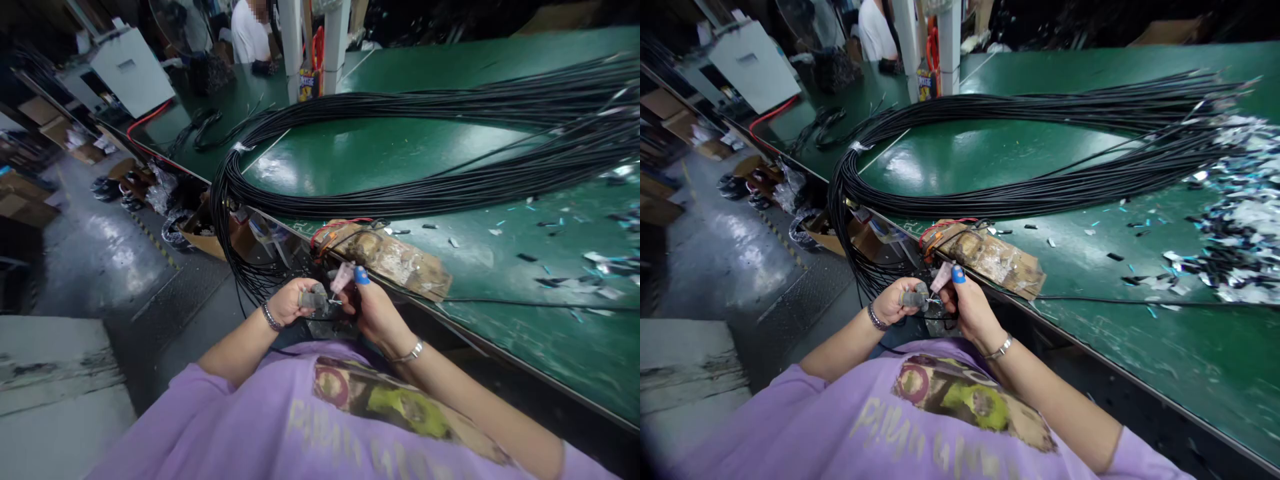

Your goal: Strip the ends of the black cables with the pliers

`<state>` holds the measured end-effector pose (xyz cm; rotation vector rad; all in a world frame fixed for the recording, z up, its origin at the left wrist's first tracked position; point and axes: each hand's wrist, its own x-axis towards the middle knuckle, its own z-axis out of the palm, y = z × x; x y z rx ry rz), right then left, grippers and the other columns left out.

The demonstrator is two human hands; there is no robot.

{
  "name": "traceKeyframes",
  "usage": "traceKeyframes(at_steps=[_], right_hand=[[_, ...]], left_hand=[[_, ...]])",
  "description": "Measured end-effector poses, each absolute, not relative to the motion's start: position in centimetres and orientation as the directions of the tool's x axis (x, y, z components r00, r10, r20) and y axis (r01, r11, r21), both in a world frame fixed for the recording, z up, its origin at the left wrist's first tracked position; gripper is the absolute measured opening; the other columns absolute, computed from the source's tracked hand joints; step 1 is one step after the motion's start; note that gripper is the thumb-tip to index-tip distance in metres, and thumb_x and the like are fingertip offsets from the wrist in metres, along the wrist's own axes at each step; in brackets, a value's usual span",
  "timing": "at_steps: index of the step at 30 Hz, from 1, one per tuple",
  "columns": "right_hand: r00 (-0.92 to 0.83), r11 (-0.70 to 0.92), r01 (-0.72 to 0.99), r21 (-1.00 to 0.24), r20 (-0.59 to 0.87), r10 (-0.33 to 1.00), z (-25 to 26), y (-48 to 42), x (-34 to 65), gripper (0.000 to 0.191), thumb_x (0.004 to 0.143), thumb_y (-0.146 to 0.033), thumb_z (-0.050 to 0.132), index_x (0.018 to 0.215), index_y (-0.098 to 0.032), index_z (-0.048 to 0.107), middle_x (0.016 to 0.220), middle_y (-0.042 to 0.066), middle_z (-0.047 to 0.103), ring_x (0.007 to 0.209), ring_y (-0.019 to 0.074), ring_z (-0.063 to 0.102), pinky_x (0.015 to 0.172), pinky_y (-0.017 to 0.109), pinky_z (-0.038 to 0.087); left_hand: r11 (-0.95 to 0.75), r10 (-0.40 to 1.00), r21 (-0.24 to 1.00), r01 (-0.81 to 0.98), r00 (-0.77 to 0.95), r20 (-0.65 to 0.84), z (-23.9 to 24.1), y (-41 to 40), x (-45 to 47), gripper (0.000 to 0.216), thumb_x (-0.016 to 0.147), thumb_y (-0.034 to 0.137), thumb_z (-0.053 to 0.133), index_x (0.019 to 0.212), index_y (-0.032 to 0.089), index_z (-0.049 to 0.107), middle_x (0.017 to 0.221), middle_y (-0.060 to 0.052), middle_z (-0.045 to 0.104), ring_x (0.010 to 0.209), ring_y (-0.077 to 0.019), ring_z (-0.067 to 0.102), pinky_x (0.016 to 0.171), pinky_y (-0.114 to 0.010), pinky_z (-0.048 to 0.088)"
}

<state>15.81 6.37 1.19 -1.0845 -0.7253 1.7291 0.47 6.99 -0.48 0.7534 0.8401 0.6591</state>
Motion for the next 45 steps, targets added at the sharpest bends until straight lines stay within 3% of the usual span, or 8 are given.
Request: traceKeyframes(at_steps=[7,11,17,21,24,27,31,45], right_hand=[[-0.350,-0.570,-0.271,-0.776,-0.472,0.809,1.0,5.0,17.1,0.057,0.060,-0.073,0.060,0.062,-0.016,0.058,0.044,-0.005,0.041,0.039,0.0057,0.026,0.040,0.023,0.017],[-0.458,-0.606,-0.112,-0.788,-0.500,0.735,0.6,4.1,17.9,0.051,0.059,-0.066,0.067,0.060,-0.016,0.055,0.045,-0.004,0.045,0.041,0.0057,0.030,0.040,0.022,0.018],[-0.521,-0.465,0.063,-0.883,-0.426,0.739,1.2,3.8,18.3,0.035,0.057,-0.046,0.074,0.061,-0.016,0.056,0.056,-0.004,0.051,0.052,0.0076,0.039,0.050,0.022,0.033],[-0.286,-0.273,0.177,-0.946,-0.315,0.905,0.7,3.9,18.7,0.027,0.059,-0.037,0.072,0.054,-0.017,0.055,0.053,-0.003,0.050,0.054,0.0103,0.040,0.051,0.024,0.033],[-0.120,-0.312,0.058,-0.948,-0.317,0.941,0.1,4.2,19.0,0.029,0.061,-0.043,0.071,0.057,-0.019,0.055,0.050,-0.004,0.049,0.047,0.0089,0.036,0.045,0.024,0.029],[-0.205,-0.435,-0.130,-0.891,-0.405,0.891,0.3,4.8,18.9,0.043,0.063,-0.061,0.065,0.060,-0.019,0.053,0.043,-0.006,0.039,0.041,0.0070,0.027,0.039,0.022,0.021],[-0.329,-0.487,-0.191,-0.852,-0.412,0.850,1.3,6.1,17.9,0.058,0.059,-0.076,0.058,0.062,-0.018,0.056,0.042,-0.006,0.037,0.040,0.0065,0.025,0.037,0.021,0.016],[-0.277,-0.491,-0.440,-0.752,-0.407,0.871,1.9,6.8,16.9,0.045,0.055,-0.054,0.076,0.061,-0.018,0.051,0.050,-0.005,0.039,0.045,0.0057,0.027,0.037,0.020,0.016]], left_hand=[[0.551,0.719,0.833,-0.056,0.538,-0.440,0.2,5.4,-0.1,0.052,0.041,0.054,0.080,0.053,0.011,0.053,0.035,0.007,0.037,0.030,-0.0010,0.023,0.033,-0.019,0.012],[0.574,0.677,0.819,-0.020,0.574,-0.461,0.6,4.9,0.2,0.049,0.042,0.049,0.082,0.055,0.010,0.056,0.041,0.006,0.043,0.041,-0.0039,0.038,0.043,-0.018,0.029],[0.590,0.660,0.807,0.042,0.550,-0.512,0.5,4.3,0.5,0.046,0.038,0.041,0.085,0.055,0.009,0.056,0.049,0.004,0.050,0.047,-0.0044,0.041,0.051,-0.019,0.036],[0.588,0.641,0.805,0.078,0.561,-0.523,0.7,3.8,0.1,0.045,0.043,0.044,0.083,0.054,0.010,0.055,0.046,0.005,0.047,0.045,-0.0041,0.038,0.046,-0.019,0.031],[0.557,0.686,0.828,0.070,0.524,-0.505,0.8,3.9,-0.5,0.048,0.043,0.049,0.082,0.051,0.011,0.054,0.044,0.005,0.045,0.042,-0.0036,0.035,0.043,-0.018,0.027],[0.493,0.758,0.869,0.043,0.468,-0.454,0.7,4.3,-1.1,0.050,0.043,0.052,0.080,0.050,0.011,0.052,0.041,0.006,0.040,0.039,-0.0021,0.030,0.040,-0.018,0.021],[0.437,0.801,0.899,0.034,0.441,-0.406,0.4,5.2,-1.6,0.050,0.046,0.053,0.079,0.053,0.012,0.052,0.040,0.007,0.038,0.036,-0.0018,0.027,0.037,-0.019,0.017],[0.489,0.788,0.864,-0.119,0.485,-0.379,0.5,8.1,-0.5,0.043,0.046,0.047,0.076,0.057,0.013,0.053,0.035,0.007,0.039,0.029,-0.0018,0.023,0.033,-0.018,0.012]])
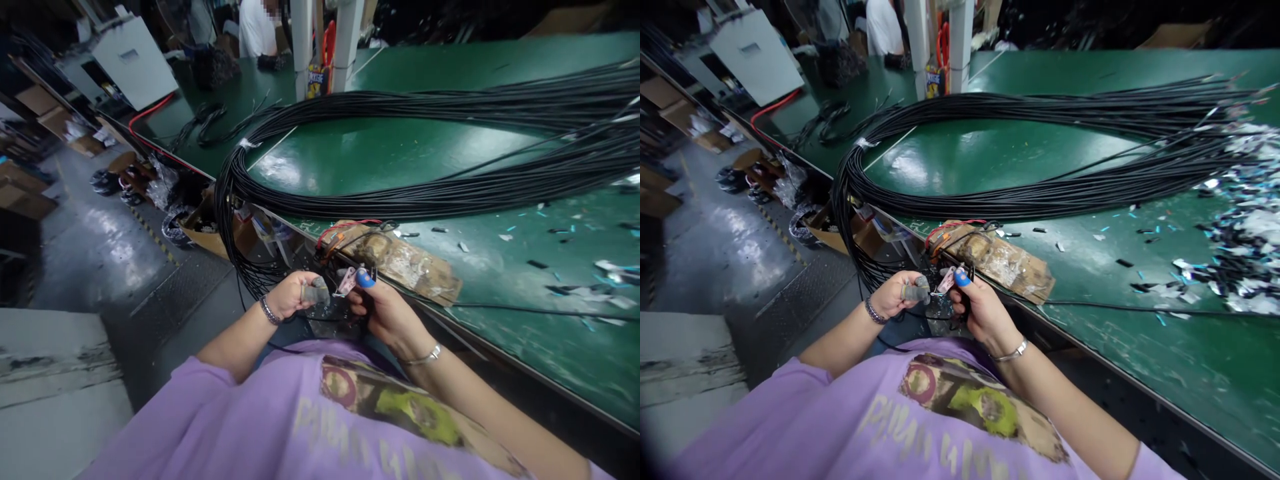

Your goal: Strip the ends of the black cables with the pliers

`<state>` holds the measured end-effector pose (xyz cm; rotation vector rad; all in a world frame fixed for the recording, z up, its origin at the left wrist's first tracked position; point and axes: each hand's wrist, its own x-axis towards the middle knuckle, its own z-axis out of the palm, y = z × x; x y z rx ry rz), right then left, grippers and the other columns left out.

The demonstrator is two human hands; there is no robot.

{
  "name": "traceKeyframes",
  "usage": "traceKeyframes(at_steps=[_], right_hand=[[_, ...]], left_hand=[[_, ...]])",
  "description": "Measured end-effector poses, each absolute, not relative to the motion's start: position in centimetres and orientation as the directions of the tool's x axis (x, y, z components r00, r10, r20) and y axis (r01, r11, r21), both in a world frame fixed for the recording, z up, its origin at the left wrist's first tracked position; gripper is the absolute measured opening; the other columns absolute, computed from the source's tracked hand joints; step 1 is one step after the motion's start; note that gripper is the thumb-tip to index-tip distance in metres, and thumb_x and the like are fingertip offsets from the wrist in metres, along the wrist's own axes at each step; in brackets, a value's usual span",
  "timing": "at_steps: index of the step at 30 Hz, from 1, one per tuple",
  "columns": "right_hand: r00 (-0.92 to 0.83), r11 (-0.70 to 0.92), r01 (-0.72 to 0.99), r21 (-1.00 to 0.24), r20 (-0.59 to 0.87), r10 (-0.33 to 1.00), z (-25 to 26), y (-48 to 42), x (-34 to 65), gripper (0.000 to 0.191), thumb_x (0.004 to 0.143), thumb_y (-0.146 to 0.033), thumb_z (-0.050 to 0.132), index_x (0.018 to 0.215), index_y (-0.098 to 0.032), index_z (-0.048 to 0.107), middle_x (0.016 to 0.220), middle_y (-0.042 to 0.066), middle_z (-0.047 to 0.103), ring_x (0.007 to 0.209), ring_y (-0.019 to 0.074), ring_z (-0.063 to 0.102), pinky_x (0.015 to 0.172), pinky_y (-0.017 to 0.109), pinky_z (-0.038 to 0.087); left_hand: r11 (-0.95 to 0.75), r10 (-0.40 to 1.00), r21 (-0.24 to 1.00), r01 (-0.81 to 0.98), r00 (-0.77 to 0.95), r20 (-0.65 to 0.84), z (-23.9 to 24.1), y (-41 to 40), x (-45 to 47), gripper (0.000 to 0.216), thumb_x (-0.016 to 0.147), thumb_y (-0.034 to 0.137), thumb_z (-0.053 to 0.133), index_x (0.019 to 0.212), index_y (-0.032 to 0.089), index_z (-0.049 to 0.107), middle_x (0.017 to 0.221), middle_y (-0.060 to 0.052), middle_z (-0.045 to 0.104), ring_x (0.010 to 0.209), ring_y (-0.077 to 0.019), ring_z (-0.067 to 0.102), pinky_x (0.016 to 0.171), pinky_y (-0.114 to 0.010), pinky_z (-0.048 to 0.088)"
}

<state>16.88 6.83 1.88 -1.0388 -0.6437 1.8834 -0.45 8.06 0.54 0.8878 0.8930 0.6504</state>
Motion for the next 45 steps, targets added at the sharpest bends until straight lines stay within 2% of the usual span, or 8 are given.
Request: traceKeyframes(at_steps=[5,14,23,31,35,39,42,45], right_hand=[[-0.245,-0.452,-0.422,-0.786,-0.381,0.892,2.0,6.9,16.8,0.041,0.057,-0.051,0.076,0.061,-0.017,0.054,0.051,-0.004,0.040,0.044,0.0060,0.028,0.037,0.022,0.017],[-0.224,-0.473,-0.454,-0.755,-0.416,0.881,1.8,6.9,16.7,0.042,0.053,-0.048,0.080,0.058,-0.017,0.052,0.051,-0.004,0.041,0.045,0.0052,0.028,0.040,0.021,0.015],[-0.256,-0.511,-0.426,-0.746,-0.443,0.859,1.7,6.9,16.7,0.049,0.055,-0.056,0.076,0.055,-0.018,0.044,0.050,-0.006,0.039,0.040,0.0046,0.026,0.037,0.022,0.015],[-0.297,-0.522,-0.440,-0.731,-0.430,0.852,1.3,6.4,16.7,0.049,0.055,-0.062,0.073,0.061,-0.019,0.050,0.049,-0.005,0.044,0.041,0.0050,0.029,0.037,0.020,0.018],[-0.365,-0.588,-0.382,-0.713,-0.468,0.805,0.8,5.9,17.2,0.048,0.059,-0.064,0.068,0.064,-0.018,0.055,0.048,-0.004,0.046,0.038,0.0053,0.028,0.037,0.021,0.019],[-0.435,-0.630,-0.289,-0.721,-0.487,0.757,0.4,5.2,17.9,0.048,0.053,-0.059,0.074,0.068,-0.016,0.060,0.045,-0.005,0.045,0.038,0.0047,0.029,0.038,0.021,0.018],[-0.457,-0.587,-0.183,-0.788,-0.460,0.761,0.4,4.9,18.1,0.042,0.055,-0.053,0.075,0.066,-0.016,0.059,0.046,-0.005,0.045,0.041,0.0052,0.031,0.040,0.020,0.020],[-0.465,-0.493,-0.053,-0.868,-0.416,0.782,0.5,5.1,18.2,0.035,0.056,-0.044,0.076,0.064,-0.016,0.057,0.052,-0.005,0.050,0.047,0.0063,0.037,0.045,0.021,0.028]], left_hand=[[0.519,0.774,0.847,-0.112,0.483,-0.410,0.8,8.2,-0.2,0.043,0.043,0.047,0.077,0.055,0.014,0.052,0.033,0.008,0.038,0.029,-0.0016,0.023,0.033,-0.018,0.012],[0.510,0.750,0.855,-0.096,0.535,-0.388,0.4,8.2,-0.4,0.042,0.047,0.046,0.077,0.055,0.013,0.052,0.035,0.007,0.038,0.029,-0.0014,0.023,0.032,-0.018,0.011],[0.544,0.745,0.835,-0.087,0.508,-0.433,0.2,8.5,-0.2,0.037,0.046,0.040,0.075,0.057,0.013,0.053,0.037,0.007,0.039,0.030,-0.0008,0.024,0.033,-0.017,0.011],[0.558,0.722,0.827,-0.072,0.534,-0.440,0.6,8.4,0.1,0.039,0.044,0.041,0.077,0.055,0.013,0.052,0.036,0.008,0.037,0.028,-0.0011,0.022,0.032,-0.018,0.010],[0.549,0.719,0.835,-0.043,0.534,-0.445,0.7,7.9,-0.3,0.042,0.045,0.046,0.077,0.056,0.012,0.054,0.035,0.007,0.038,0.029,-0.0017,0.023,0.032,-0.018,0.010],[0.507,0.737,0.861,0.036,0.499,-0.455,1.3,7.2,-0.5,0.045,0.046,0.049,0.077,0.052,0.013,0.051,0.035,0.008,0.036,0.030,-0.0017,0.024,0.033,-0.019,0.012],[0.476,0.729,0.872,0.112,0.505,-0.463,1.8,6.9,-0.3,0.044,0.047,0.046,0.078,0.051,0.013,0.049,0.037,0.009,0.036,0.033,-0.0014,0.025,0.035,-0.018,0.016],[0.444,0.708,0.879,0.175,0.533,-0.464,2.0,6.7,0.0,0.044,0.049,0.046,0.078,0.053,0.013,0.050,0.040,0.008,0.037,0.037,-0.0024,0.030,0.039,-0.018,0.024]])
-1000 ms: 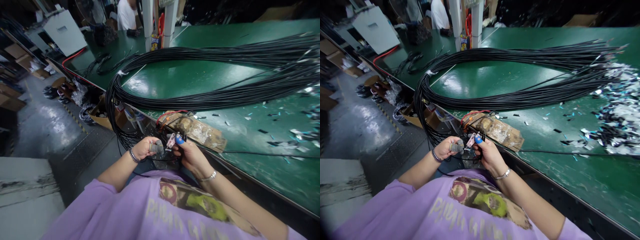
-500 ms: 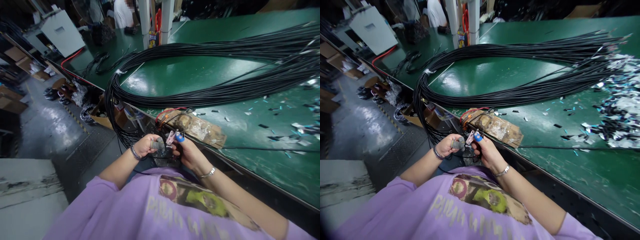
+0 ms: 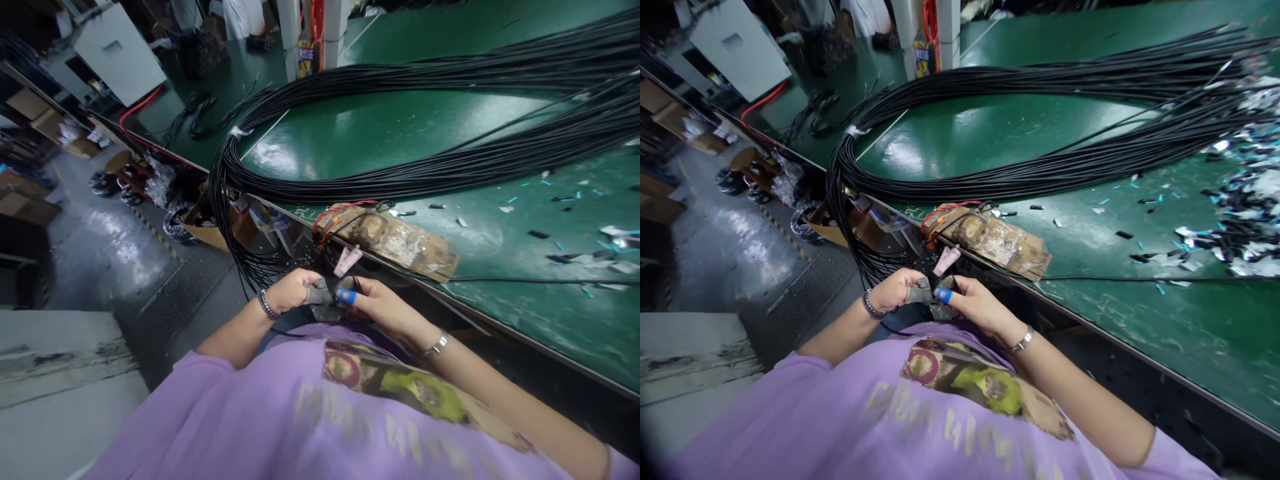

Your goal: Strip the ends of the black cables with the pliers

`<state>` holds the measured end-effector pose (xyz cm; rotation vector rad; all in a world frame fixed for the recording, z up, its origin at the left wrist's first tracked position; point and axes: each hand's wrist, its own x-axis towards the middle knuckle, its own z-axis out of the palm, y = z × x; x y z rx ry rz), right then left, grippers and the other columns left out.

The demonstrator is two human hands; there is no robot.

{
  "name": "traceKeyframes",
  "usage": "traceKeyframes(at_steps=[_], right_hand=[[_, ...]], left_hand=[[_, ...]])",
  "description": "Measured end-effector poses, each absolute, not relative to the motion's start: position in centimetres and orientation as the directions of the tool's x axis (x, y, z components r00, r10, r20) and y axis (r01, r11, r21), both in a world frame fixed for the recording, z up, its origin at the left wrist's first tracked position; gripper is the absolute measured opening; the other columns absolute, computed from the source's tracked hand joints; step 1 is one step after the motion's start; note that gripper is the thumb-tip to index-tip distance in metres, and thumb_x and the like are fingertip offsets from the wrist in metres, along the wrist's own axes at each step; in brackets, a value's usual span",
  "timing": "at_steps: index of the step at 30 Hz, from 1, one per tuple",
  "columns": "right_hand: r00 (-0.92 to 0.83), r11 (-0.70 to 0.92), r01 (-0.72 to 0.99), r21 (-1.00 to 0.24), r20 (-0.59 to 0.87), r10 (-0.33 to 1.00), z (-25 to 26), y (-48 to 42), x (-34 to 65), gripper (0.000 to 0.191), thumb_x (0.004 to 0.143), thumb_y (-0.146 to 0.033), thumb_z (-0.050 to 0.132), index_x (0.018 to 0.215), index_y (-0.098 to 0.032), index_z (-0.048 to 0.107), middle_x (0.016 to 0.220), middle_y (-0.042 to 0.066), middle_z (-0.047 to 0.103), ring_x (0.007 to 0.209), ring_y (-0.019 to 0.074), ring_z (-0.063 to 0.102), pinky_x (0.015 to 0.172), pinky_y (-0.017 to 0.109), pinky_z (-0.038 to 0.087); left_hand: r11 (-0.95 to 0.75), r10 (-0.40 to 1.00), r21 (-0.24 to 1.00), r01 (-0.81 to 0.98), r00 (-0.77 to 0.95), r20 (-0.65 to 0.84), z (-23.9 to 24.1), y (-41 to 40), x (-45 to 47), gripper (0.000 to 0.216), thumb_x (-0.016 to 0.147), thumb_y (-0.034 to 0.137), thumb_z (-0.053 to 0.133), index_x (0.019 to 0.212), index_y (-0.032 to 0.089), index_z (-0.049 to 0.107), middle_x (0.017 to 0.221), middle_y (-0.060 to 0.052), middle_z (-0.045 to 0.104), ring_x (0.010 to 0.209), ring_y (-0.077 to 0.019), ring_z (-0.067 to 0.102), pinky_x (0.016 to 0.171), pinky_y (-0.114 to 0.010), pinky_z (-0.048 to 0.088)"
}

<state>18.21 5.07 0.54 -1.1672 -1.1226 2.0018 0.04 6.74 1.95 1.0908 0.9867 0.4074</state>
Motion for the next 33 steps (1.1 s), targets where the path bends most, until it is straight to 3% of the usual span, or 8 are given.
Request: traceKeyframes(at_steps=[3,5,8,11,15,19,26,33], right_hand=[[-0.487,-0.411,0.048,-0.910,-0.380,0.786,0.7,5.3,18.2,0.032,0.057,-0.041,0.075,0.062,-0.016,0.056,0.058,-0.003,0.054,0.054,0.0091,0.044,0.052,0.023,0.036],[-0.446,-0.384,0.066,-0.921,-0.372,0.814,0.9,5.2,18.1,0.032,0.058,-0.043,0.073,0.062,-0.017,0.055,0.057,-0.003,0.053,0.053,0.0097,0.045,0.051,0.024,0.037],[-0.319,-0.382,0.019,-0.924,-0.368,0.874,0.9,4.9,17.6,0.033,0.057,-0.046,0.073,0.062,-0.018,0.055,0.054,-0.005,0.050,0.049,0.0080,0.039,0.046,0.022,0.032],[-0.190,-0.427,-0.119,-0.896,-0.402,0.896,0.7,4.8,17.2,0.039,0.055,-0.050,0.073,0.060,-0.018,0.052,0.048,-0.007,0.043,0.044,0.0058,0.031,0.041,0.021,0.024],[-0.176,-0.501,-0.297,-0.813,-0.469,0.866,0.7,5.6,17.0,0.049,0.056,-0.064,0.067,0.060,-0.018,0.053,0.043,-0.007,0.036,0.040,0.0049,0.025,0.038,0.020,0.019],[-0.251,-0.523,-0.323,-0.789,-0.461,0.851,1.2,6.8,16.7,0.060,0.056,-0.077,0.058,0.059,-0.018,0.051,0.046,-0.005,0.039,0.040,0.0052,0.026,0.035,0.019,0.016],[-0.275,-0.488,-0.423,-0.764,-0.405,0.872,1.6,7.2,16.3,0.050,0.053,-0.060,0.075,0.059,-0.018,0.049,0.048,-0.005,0.041,0.043,0.0054,0.030,0.038,0.018,0.020],[-0.230,-0.467,-0.496,-0.732,-0.408,0.884,1.2,7.0,16.3,0.044,0.053,-0.055,0.078,0.060,-0.017,0.058,0.050,-0.004,0.044,0.045,0.0054,0.031,0.040,0.019,0.020]], left_hand=[[0.339,0.715,0.901,0.271,0.547,-0.434,1.7,6.5,0.1,0.040,0.056,0.047,0.074,0.058,0.012,0.052,0.046,0.006,0.046,0.043,-0.0047,0.039,0.045,-0.018,0.033],[0.136,0.785,0.926,0.353,0.532,-0.318,1.6,6.1,-0.1,0.033,0.066,0.043,0.069,0.066,0.012,0.058,0.058,0.002,0.056,0.053,-0.0072,0.047,0.054,-0.019,0.039],[-0.233,0.868,0.840,0.490,0.494,-0.047,1.5,5.4,-0.4,0.023,0.078,0.037,0.059,0.073,0.014,0.063,0.069,-0.003,0.063,0.064,-0.0102,0.054,0.063,-0.021,0.041],[-0.363,0.865,0.775,0.517,0.497,0.074,1.4,5.1,-0.8,0.030,0.083,0.039,0.053,0.070,0.015,0.064,0.067,-0.004,0.063,0.063,-0.0112,0.055,0.062,-0.021,0.041],[-0.326,0.867,0.854,0.405,0.488,0.100,1.5,5.7,-1.5,0.036,0.080,0.048,0.055,0.071,0.014,0.065,0.069,-0.005,0.065,0.063,-0.0108,0.056,0.062,-0.020,0.042],[-0.204,0.890,0.937,0.284,0.452,0.057,1.8,6.6,-1.8,0.042,0.074,0.054,0.060,0.066,0.012,0.063,0.062,-0.003,0.060,0.058,-0.0093,0.052,0.058,-0.020,0.041],[0.075,0.901,0.991,0.111,0.418,-0.115,1.5,7.8,-1.2,0.048,0.065,0.059,0.065,0.063,0.012,0.056,0.045,0.005,0.045,0.038,-0.0036,0.036,0.039,-0.018,0.029],[0.091,0.871,0.994,0.062,0.480,-0.110,1.0,8.1,-1.0,0.045,0.060,0.054,0.072,0.061,0.012,0.056,0.045,0.005,0.045,0.040,-0.0037,0.037,0.041,-0.017,0.030]])
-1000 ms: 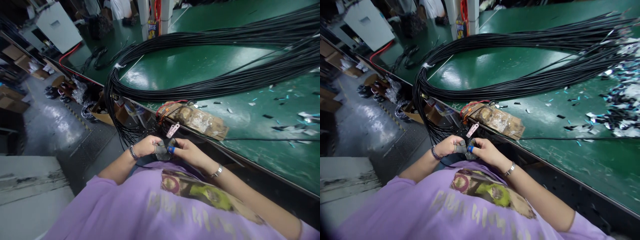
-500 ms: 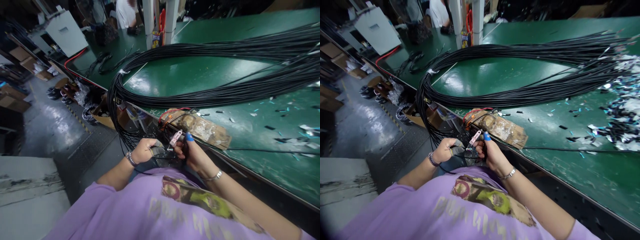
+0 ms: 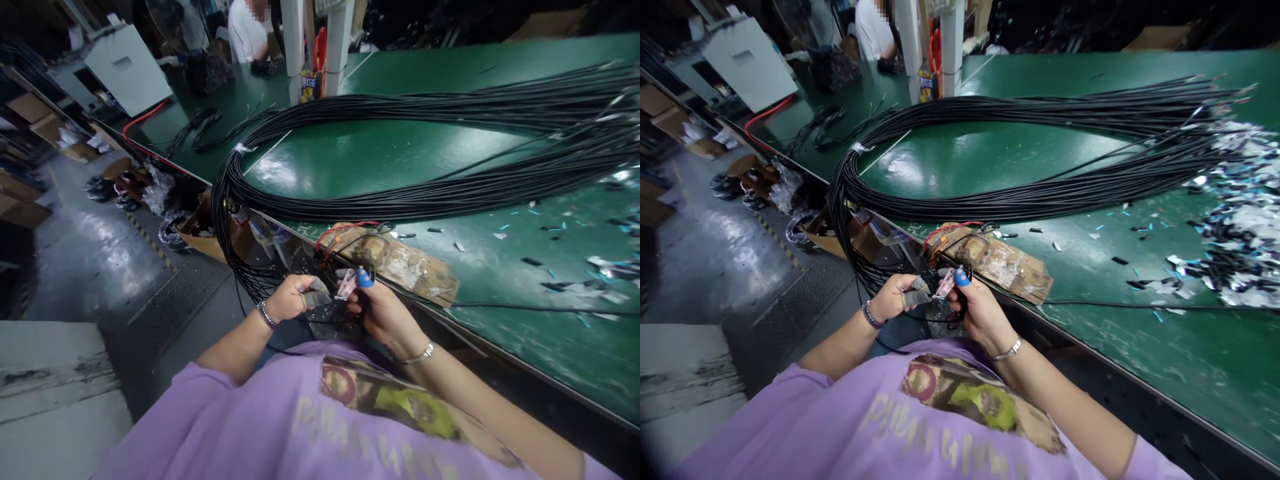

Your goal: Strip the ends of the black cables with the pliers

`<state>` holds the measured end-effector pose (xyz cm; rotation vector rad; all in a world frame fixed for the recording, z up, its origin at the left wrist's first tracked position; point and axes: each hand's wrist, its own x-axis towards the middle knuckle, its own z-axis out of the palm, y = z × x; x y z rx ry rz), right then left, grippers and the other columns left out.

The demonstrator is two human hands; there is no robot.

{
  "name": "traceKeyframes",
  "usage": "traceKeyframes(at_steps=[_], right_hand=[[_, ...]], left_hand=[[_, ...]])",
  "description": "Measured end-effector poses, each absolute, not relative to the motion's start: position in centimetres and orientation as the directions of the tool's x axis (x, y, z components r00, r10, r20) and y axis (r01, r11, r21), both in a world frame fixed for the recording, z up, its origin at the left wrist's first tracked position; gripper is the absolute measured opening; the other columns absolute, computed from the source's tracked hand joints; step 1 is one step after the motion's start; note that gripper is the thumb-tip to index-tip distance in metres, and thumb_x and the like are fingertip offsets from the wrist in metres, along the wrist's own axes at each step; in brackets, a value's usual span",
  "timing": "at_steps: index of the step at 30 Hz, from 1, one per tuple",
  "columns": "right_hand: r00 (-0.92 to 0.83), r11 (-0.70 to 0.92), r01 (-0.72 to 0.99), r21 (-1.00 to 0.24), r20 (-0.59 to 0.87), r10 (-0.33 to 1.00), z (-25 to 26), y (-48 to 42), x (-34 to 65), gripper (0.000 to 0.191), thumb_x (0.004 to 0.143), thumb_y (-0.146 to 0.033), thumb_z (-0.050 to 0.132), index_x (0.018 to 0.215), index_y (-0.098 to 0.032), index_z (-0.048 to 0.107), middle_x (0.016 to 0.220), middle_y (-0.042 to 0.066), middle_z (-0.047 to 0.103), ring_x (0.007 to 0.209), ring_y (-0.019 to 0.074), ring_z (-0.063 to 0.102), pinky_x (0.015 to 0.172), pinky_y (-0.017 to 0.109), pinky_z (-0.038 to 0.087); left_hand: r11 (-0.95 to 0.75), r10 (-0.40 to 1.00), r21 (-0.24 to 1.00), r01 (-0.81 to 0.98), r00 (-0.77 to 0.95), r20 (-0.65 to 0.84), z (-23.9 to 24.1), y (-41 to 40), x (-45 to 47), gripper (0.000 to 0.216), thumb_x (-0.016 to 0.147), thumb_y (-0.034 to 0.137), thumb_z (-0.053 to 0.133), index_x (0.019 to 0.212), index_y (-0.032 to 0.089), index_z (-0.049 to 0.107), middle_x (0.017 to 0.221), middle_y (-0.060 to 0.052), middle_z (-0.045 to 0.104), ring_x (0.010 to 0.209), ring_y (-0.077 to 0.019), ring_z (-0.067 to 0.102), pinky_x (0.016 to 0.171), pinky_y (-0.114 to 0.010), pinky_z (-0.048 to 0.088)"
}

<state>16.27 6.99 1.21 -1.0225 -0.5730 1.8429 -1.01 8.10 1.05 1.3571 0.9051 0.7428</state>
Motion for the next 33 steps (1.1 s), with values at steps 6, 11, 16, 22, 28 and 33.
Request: traceKeyframes(at_steps=[6,11,16,22,28,33], right_hand=[[-0.231,-0.471,-0.486,-0.736,-0.411,0.882,1.2,7.0,16.3,0.043,0.054,-0.055,0.077,0.059,-0.016,0.058,0.049,-0.005,0.042,0.045,0.0048,0.030,0.039,0.019,0.020],[-0.256,-0.456,-0.485,-0.746,-0.378,0.890,1.2,6.7,16.1,0.048,0.056,-0.062,0.073,0.061,-0.017,0.057,0.049,-0.005,0.043,0.044,0.0054,0.029,0.039,0.019,0.021],[-0.265,-0.499,-0.471,-0.728,-0.422,0.867,0.6,6.3,16.5,0.051,0.063,-0.071,0.060,0.062,-0.020,0.051,0.049,-0.005,0.041,0.041,0.0066,0.028,0.038,0.021,0.022],[-0.364,-0.592,-0.339,-0.731,-0.479,0.799,-0.3,5.4,17.7,0.049,0.064,-0.067,0.061,0.065,-0.019,0.061,0.048,-0.004,0.040,0.042,0.0078,0.027,0.038,0.023,0.022],[-0.343,-0.575,-0.280,-0.769,-0.480,0.808,-0.5,4.5,18.4,0.045,0.059,-0.060,0.070,0.065,-0.016,0.063,0.046,-0.005,0.040,0.042,0.0066,0.029,0.040,0.022,0.021],[-0.255,-0.483,-0.176,-0.858,-0.434,0.864,-0.7,3.8,18.9,0.038,0.062,-0.055,0.070,0.067,-0.018,0.062,0.051,-0.003,0.046,0.044,0.0075,0.032,0.040,0.022,0.022]], left_hand=[[0.114,0.852,0.992,0.046,0.509,-0.121,1.3,8.2,-0.4,0.045,0.059,0.053,0.073,0.059,0.012,0.055,0.045,0.006,0.044,0.041,-0.0033,0.036,0.043,-0.017,0.031],[0.120,0.852,0.990,0.079,0.504,-0.143,1.2,8.4,-0.5,0.047,0.058,0.055,0.072,0.059,0.012,0.055,0.044,0.006,0.044,0.041,-0.0038,0.036,0.042,-0.017,0.030],[0.139,0.818,0.985,0.105,0.549,-0.174,1.2,8.1,-1.0,0.048,0.059,0.057,0.071,0.060,0.011,0.057,0.044,0.005,0.044,0.040,-0.0040,0.036,0.041,-0.018,0.029],[0.154,0.825,0.979,0.133,0.528,-0.201,2.0,6.7,-1.1,0.048,0.058,0.058,0.071,0.058,0.012,0.056,0.046,0.004,0.046,0.045,-0.0049,0.040,0.046,-0.019,0.033],[0.380,0.682,0.911,0.158,0.618,-0.391,0.1,4.9,-0.5,0.050,0.064,0.061,0.065,0.068,0.011,0.059,0.063,-0.003,0.062,0.051,-0.0080,0.053,0.048,-0.020,0.037],[0.559,0.765,0.823,-0.102,0.447,-0.464,-2.0,4.2,0.1,0.043,0.061,0.046,0.074,0.082,0.010,0.063,0.082,-0.010,0.068,0.073,-0.0137,0.062,0.064,-0.024,0.044]])
